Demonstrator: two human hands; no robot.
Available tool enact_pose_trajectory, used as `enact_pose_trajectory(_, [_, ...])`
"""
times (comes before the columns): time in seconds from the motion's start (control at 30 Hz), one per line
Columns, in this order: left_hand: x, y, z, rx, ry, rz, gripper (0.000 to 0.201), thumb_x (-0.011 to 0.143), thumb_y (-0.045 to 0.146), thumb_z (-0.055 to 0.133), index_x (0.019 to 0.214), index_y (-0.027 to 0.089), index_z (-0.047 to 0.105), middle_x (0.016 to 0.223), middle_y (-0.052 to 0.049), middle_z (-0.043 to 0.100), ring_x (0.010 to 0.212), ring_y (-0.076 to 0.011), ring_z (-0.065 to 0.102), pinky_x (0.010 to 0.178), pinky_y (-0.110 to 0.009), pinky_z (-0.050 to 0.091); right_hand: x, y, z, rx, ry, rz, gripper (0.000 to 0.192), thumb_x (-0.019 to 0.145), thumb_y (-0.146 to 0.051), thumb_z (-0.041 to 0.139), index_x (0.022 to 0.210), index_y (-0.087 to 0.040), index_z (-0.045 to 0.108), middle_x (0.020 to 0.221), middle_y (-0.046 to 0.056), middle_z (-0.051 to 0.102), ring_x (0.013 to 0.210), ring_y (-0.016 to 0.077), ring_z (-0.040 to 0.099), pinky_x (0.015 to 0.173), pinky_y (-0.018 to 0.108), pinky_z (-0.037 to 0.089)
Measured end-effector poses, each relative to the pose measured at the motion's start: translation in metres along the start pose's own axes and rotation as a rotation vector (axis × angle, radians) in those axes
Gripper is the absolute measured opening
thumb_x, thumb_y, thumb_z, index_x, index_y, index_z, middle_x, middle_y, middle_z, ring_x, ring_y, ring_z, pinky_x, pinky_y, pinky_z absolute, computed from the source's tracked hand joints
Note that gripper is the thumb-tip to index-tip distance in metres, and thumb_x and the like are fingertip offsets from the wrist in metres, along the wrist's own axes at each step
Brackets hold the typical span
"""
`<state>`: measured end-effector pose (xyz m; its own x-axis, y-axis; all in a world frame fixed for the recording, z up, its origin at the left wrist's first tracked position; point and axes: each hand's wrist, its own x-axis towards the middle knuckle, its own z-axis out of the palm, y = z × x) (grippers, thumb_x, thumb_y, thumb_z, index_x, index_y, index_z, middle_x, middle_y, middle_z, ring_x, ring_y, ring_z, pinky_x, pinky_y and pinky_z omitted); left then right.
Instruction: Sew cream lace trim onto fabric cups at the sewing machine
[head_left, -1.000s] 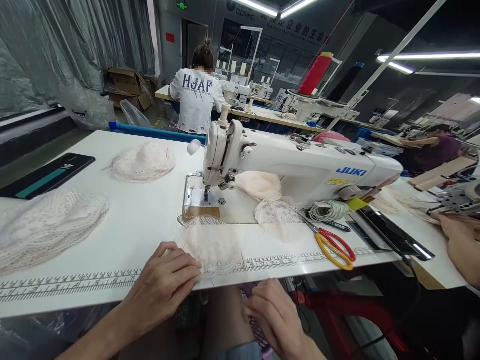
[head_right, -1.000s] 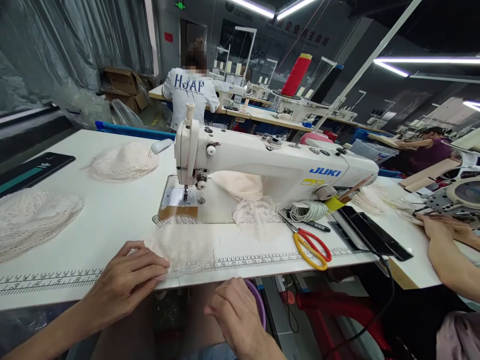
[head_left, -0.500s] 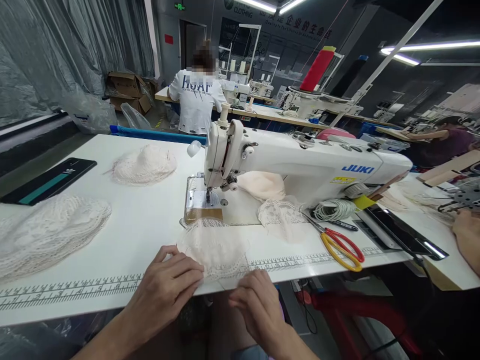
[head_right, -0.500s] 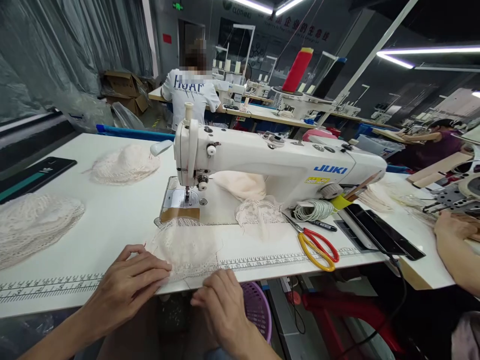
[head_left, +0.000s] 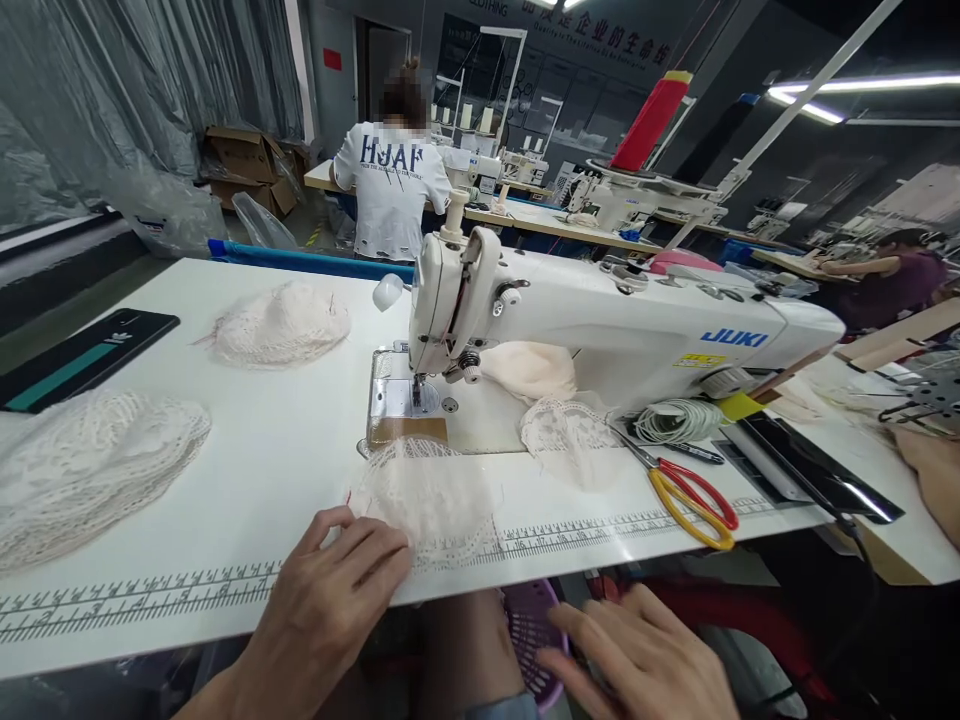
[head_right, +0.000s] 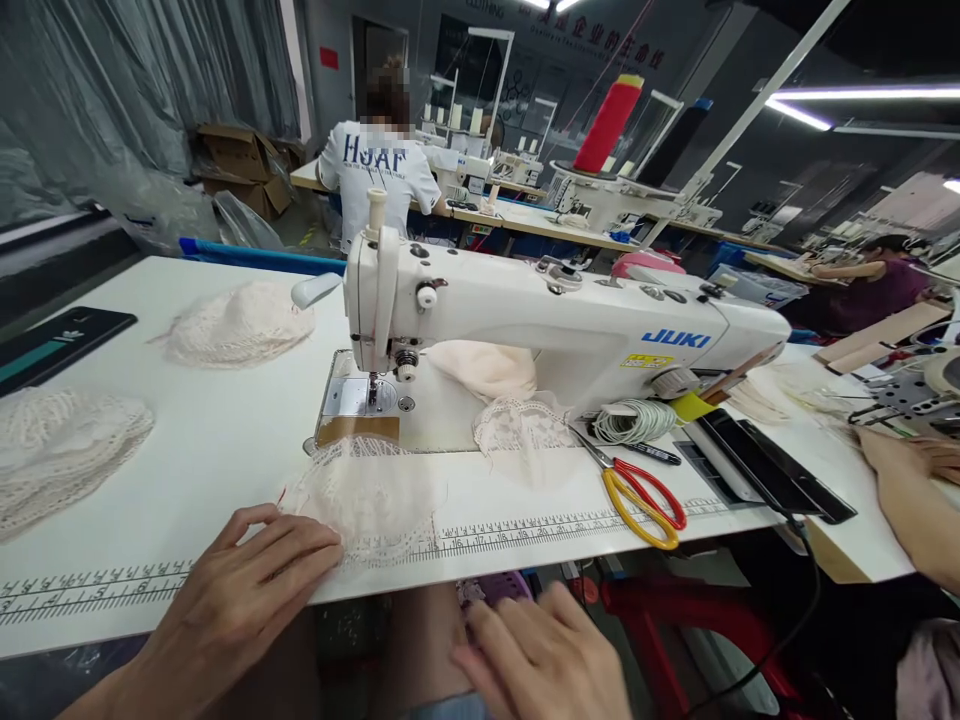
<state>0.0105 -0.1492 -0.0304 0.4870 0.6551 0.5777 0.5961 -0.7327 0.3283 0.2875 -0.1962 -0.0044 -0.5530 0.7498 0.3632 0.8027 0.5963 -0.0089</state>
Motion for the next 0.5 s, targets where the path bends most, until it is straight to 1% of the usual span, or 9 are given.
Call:
enact_pose_trajectory(0.03, [0.001,0.001,0.0,0.004,-0.002,-0.005,0.024,0.094,0.012,0.039,0.093,0.016,0.063,0.089,-0.003,0.068,0.082,-0.0159,0.059,0.085,-0.035,0.032,0.018,-0.008,0.002,0.047,0.025,-0.03,0.024,0.094,-0.033,0.043,0.083,-0.019,0.059,0.061,0.0,0.057,0.055,0.0138,0.052,0.057,0.029,0.034])
enact_pose_trajectory(0.07, [0.002,0.001,0.0,0.004,-0.001,-0.008,0.024,0.094,0.012,0.039,0.092,0.016,0.063,0.089,-0.003,0.068,0.082,-0.016,0.059,0.084,-0.035,0.032,0.035,-0.015,0.006,0.094,0.063,-0.058,0.026,0.093,-0.038,0.043,0.083,-0.019,0.059,0.067,0.002,0.059,0.061,0.015,0.053,0.059,0.029,0.035])
enact_pose_trajectory(0.1, [0.003,0.002,-0.001,0.0,0.001,-0.01,0.024,0.093,0.012,0.04,0.091,0.016,0.063,0.089,-0.003,0.068,0.082,-0.0161,0.058,0.084,-0.035,0.032,0.049,-0.02,0.011,0.136,0.096,-0.084,0.027,0.093,-0.039,0.043,0.085,-0.019,0.059,0.079,0.004,0.062,0.069,0.0164,0.054,0.063,0.03,0.036])
enact_pose_trajectory(0.17, [0.006,0.004,-0.002,-0.016,0.013,-0.02,0.024,0.094,0.012,0.04,0.088,0.015,0.063,0.088,-0.002,0.068,0.081,-0.0158,0.058,0.083,-0.035,0.033,0.07,-0.027,0.024,0.195,0.06,-0.13,0.027,0.092,-0.041,0.045,0.096,-0.017,0.058,0.103,0.009,0.062,0.094,0.0213,0.054,0.077,0.034,0.038])
enact_pose_trajectory(0.23, [0.009,0.007,-0.002,-0.031,0.03,-0.046,0.026,0.094,0.013,0.039,0.085,0.015,0.063,0.084,-0.002,0.068,0.08,-0.0153,0.058,0.083,-0.034,0.033,0.08,-0.03,0.036,0.257,0.02,-0.176,0.032,0.091,-0.043,0.046,0.103,-0.015,0.056,0.112,0.011,0.059,0.107,0.0233,0.049,0.087,0.037,0.037])
enact_pose_trajectory(0.3, [0.011,0.009,-0.002,-0.036,0.036,-0.086,0.026,0.093,0.012,0.04,0.082,0.015,0.063,0.08,-0.001,0.067,0.077,-0.0146,0.058,0.082,-0.034,0.033,0.083,-0.029,0.044,0.32,0.009,-0.202,0.028,0.093,-0.037,0.046,0.102,-0.013,0.055,0.108,0.01,0.061,0.103,0.0213,0.051,0.088,0.037,0.037])
enact_pose_trajectory(0.37, [0.014,0.01,-0.001,-0.034,0.031,-0.114,0.024,0.092,0.011,0.042,0.08,0.016,0.062,0.077,0.0,0.066,0.074,-0.0139,0.058,0.081,-0.033,0.033,0.084,-0.028,0.048,0.357,0.018,-0.205,0.017,0.094,-0.025,0.045,0.1,-0.013,0.056,0.102,0.007,0.064,0.096,0.0182,0.055,0.086,0.035,0.038])
enact_pose_trajectory(0.4, [0.014,0.01,-0.001,-0.029,0.03,-0.12,0.024,0.091,0.01,0.042,0.08,0.016,0.062,0.076,0.0,0.066,0.073,-0.0136,0.058,0.08,-0.033,0.033,0.084,-0.027,0.048,0.362,0.027,-0.204,0.015,0.094,-0.019,0.043,0.1,-0.013,0.056,0.101,0.007,0.064,0.094,0.0173,0.056,0.085,0.035,0.038])
enact_pose_trajectory(0.5, [0.014,0.01,0.0,-0.002,0.035,-0.119,0.024,0.092,0.01,0.041,0.082,0.017,0.063,0.079,0.0,0.068,0.074,-0.0138,0.059,0.08,-0.033,0.033,0.084,-0.025,0.047,0.373,0.053,-0.232,0.02,0.095,-0.013,0.037,0.101,-0.012,0.056,0.102,0.008,0.065,0.093,0.017,0.057,0.085,0.036,0.038])
